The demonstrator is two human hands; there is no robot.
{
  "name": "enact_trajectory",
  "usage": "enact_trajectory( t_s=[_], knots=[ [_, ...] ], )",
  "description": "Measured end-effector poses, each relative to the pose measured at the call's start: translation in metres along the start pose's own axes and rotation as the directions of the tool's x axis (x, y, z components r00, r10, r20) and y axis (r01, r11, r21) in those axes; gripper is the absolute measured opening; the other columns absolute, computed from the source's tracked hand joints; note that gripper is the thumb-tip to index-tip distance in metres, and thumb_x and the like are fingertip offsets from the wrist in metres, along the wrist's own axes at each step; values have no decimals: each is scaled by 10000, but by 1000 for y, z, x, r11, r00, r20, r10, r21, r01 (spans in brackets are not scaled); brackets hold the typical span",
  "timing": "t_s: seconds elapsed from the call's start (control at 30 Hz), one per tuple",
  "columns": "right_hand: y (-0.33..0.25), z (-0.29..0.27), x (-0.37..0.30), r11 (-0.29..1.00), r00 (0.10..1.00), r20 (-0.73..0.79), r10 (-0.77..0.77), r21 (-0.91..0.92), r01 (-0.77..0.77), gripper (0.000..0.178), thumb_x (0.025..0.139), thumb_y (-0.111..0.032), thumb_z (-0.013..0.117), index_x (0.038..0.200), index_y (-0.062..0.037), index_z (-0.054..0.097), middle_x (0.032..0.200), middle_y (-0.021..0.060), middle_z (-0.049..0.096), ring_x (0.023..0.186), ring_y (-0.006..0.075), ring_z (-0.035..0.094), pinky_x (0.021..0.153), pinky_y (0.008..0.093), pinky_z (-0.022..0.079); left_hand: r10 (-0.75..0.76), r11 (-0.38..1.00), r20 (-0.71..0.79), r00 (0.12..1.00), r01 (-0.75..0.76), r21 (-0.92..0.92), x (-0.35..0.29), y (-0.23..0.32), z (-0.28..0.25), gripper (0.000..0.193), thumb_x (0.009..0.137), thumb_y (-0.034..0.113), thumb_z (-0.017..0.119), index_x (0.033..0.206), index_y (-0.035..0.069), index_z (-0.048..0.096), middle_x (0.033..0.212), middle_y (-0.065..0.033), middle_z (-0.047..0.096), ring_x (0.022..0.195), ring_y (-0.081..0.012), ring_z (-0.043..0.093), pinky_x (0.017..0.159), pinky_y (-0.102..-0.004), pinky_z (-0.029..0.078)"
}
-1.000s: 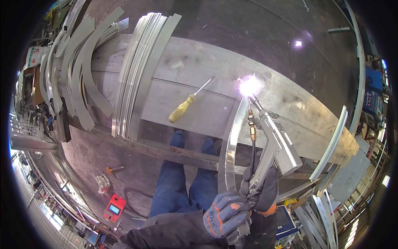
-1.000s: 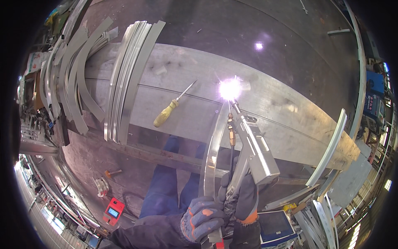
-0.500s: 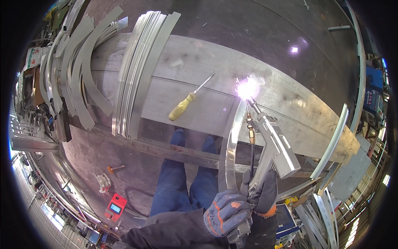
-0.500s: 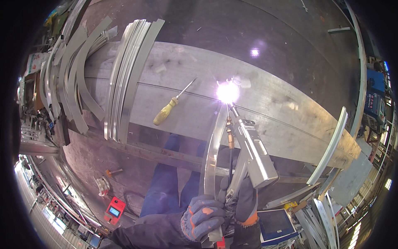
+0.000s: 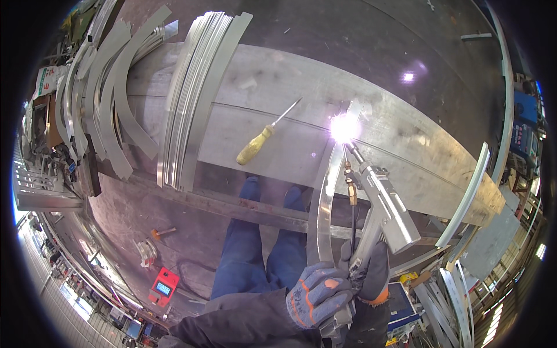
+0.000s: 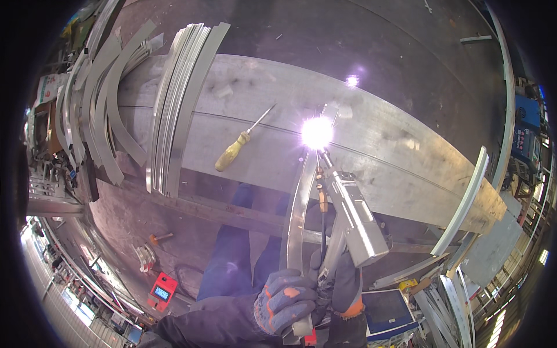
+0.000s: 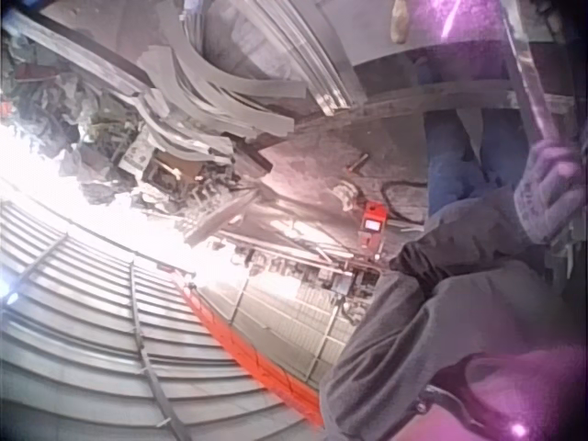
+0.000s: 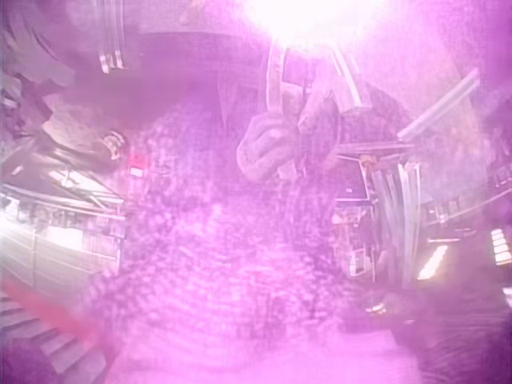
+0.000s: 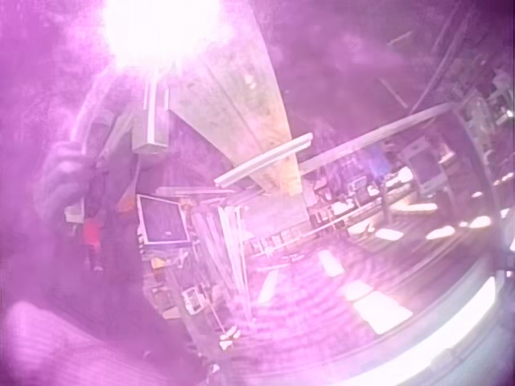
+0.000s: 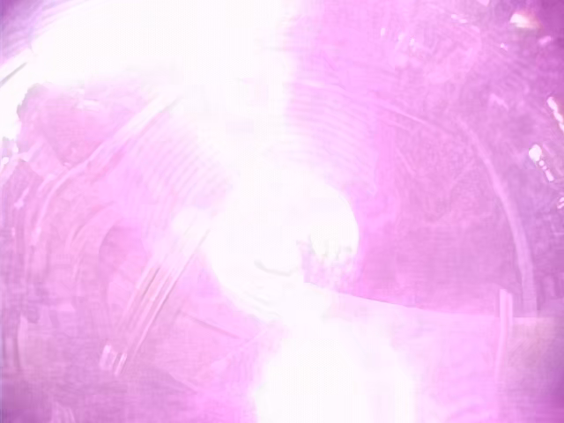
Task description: The person welds curved metal frame pieces on a workbench using a handheld welding torch. They repeatedly position, weld, and inspect the pieces, occasionally using pliers to adjust the work. The person also briefly walks to a nearby machine to pick up pliers before resuming welding.
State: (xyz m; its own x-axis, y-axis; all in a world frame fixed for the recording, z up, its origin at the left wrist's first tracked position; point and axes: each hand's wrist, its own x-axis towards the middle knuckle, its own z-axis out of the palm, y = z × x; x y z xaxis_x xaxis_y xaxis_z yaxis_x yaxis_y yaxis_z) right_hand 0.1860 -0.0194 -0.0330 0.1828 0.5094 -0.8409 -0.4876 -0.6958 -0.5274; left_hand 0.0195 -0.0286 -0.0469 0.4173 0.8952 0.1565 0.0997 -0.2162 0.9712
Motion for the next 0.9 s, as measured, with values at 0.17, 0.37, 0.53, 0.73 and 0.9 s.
enact_trajectory(
  t_s=[0.17, 0.37, 0.53, 0.73, 0.9],
  knots=[
    [1, -5, -7, 997, 999, -34, 36, -61, -38, 642, 1072, -591, 436, 1166, 17, 621, 913, 84, 668, 738, 164, 640, 613, 296, 519, 13, 999, -13, 1000, -13, -32, -2, -2, 2, 545, 624, 225, 725, 1139, 51, 695, 1202, -136, 664, 1080, -365, 643, 947, -541, 496],
    [6, -13, -9, 998, 997, 74, 16, -61, -12, 631, 1076, -580, 441, 1171, 18, 621, 946, 82, 674, 770, 154, 646, 645, 288, 528, 12, 999, -4, 1000, -12, -31, 2, -1, 1, 522, 638, 186, 705, 1139, 38, 697, 1174, -129, 661, 1116, -351, 641, 968, -519, 490],
    [11, -16, -11, 997, 997, 53, 55, -50, -52, 647, 1063, -594, 463, 1302, 1, 551, 971, 85, 660, 802, 154, 640, 668, 288, 525, 3, 999, 3, 1000, -3, -49, 3, -1, 1, 499, 647, 176, 702, 1125, 34, 697, 1178, -133, 664, 1116, -350, 641, 951, -519, 496],
    [18, -23, -16, 996, 998, 30, 50, -74, -48, 640, 1078, -557, 451, 1419, -16, 481, 1003, 92, 661, 847, 163, 645, 700, 311, 537, -10, 999, 6, 1000, 11, -46, 8, 1, 0, 443, 671, 174, 707, 1093, 40, 690, 1163, -122, 661, 1107, -330, 635, 948, -505, 496],
    [37, -40, -22, 995, 999, -42, 24, -93, -28, 608, 1088, -526, 437, 1359, 12, 521, 1034, 109, 675, 880, 205, 665, 742, 335, 556, 1, 1000, 10, 1000, 0, -29, 10, 2, -1, 413, 683, 159, 731, 1079, 49, 690, 1134, -101, 656, 1112, -316, 635, 952, -490, 492]
  ],
)
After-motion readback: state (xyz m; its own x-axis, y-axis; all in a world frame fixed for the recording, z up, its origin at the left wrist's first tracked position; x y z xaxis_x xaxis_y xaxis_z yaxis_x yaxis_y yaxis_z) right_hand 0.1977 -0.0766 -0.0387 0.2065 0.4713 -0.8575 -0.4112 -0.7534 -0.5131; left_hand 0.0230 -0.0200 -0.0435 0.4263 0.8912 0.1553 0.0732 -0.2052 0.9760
